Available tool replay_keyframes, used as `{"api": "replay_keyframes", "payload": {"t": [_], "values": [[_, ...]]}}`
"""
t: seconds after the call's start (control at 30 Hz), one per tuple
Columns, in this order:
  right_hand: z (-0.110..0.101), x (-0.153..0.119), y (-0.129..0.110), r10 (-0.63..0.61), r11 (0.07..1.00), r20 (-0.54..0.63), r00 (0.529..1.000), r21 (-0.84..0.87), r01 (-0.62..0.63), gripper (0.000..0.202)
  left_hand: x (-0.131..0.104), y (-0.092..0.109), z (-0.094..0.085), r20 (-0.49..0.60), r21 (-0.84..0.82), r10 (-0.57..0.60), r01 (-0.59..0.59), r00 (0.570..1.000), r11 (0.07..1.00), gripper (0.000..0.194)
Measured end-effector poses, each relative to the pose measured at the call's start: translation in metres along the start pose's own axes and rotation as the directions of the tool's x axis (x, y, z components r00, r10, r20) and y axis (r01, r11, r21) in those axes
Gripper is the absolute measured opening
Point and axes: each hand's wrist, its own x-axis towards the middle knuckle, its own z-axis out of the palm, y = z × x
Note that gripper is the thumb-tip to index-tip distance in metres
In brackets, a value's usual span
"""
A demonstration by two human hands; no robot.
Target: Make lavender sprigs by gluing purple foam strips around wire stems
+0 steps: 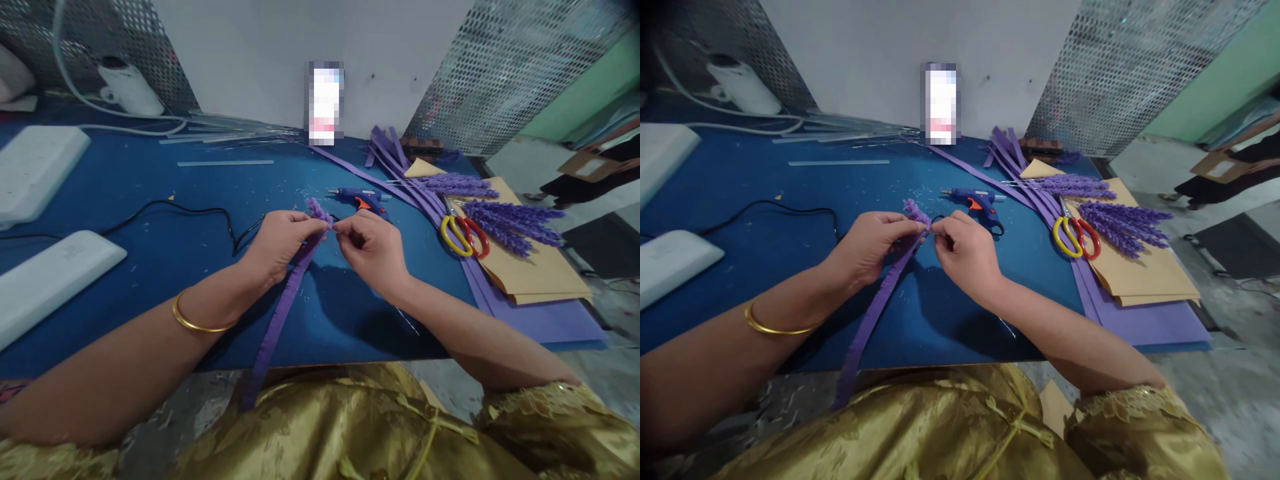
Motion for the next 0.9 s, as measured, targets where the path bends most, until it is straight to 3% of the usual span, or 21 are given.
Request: {"api": "replay_keyframes", "payload": {"t": [0.17, 0.33, 0.5, 0.63, 0.73, 0.9], "values": [[-0.001, 0.001, 0.0, 0.005, 0.999, -0.002, 1.0, -0.032, -0.005, 0.018, 0.0, 0.001, 0.0, 0.015, -0.076, -0.048, 0.049, 0.999, 0.996, 0.017], [-0.009, 0.009, 0.004, 0.124, 0.979, 0.091, 0.988, 0.15, -0.137, 0.007, 0.0, 0.002, -0.001, 0.046, -0.118, -0.062, 0.067, 0.997, 0.991, 0.017], [-0.023, 0.025, 0.011, 0.3, 0.844, 0.192, 0.934, 0.404, -0.354, 0.017, -0.005, 0.004, 0.001, 0.162, -0.138, -0.077, 0.1, 0.984, 0.985, 0.02], [-0.026, 0.029, 0.012, 0.324, 0.721, 0.359, 0.875, 0.506, -0.474, 0.026, -0.008, 0.003, 0.003, 0.23, -0.132, -0.072, 0.105, 0.971, 0.986, 0.022], [-0.022, 0.027, 0.01, 0.346, 0.653, 0.429, 0.835, 0.529, -0.542, 0.028, -0.007, 0.002, 0.003, 0.184, -0.16, -0.06, 0.09, 0.981, 0.983, 0.024], [-0.018, 0.024, 0.008, 0.435, 0.562, 0.417, 0.798, 0.567, -0.603, 0.032, -0.004, 0.001, 0.003, 0.072, -0.181, -0.046, 0.058, 0.996, 0.982, 0.025]]}}
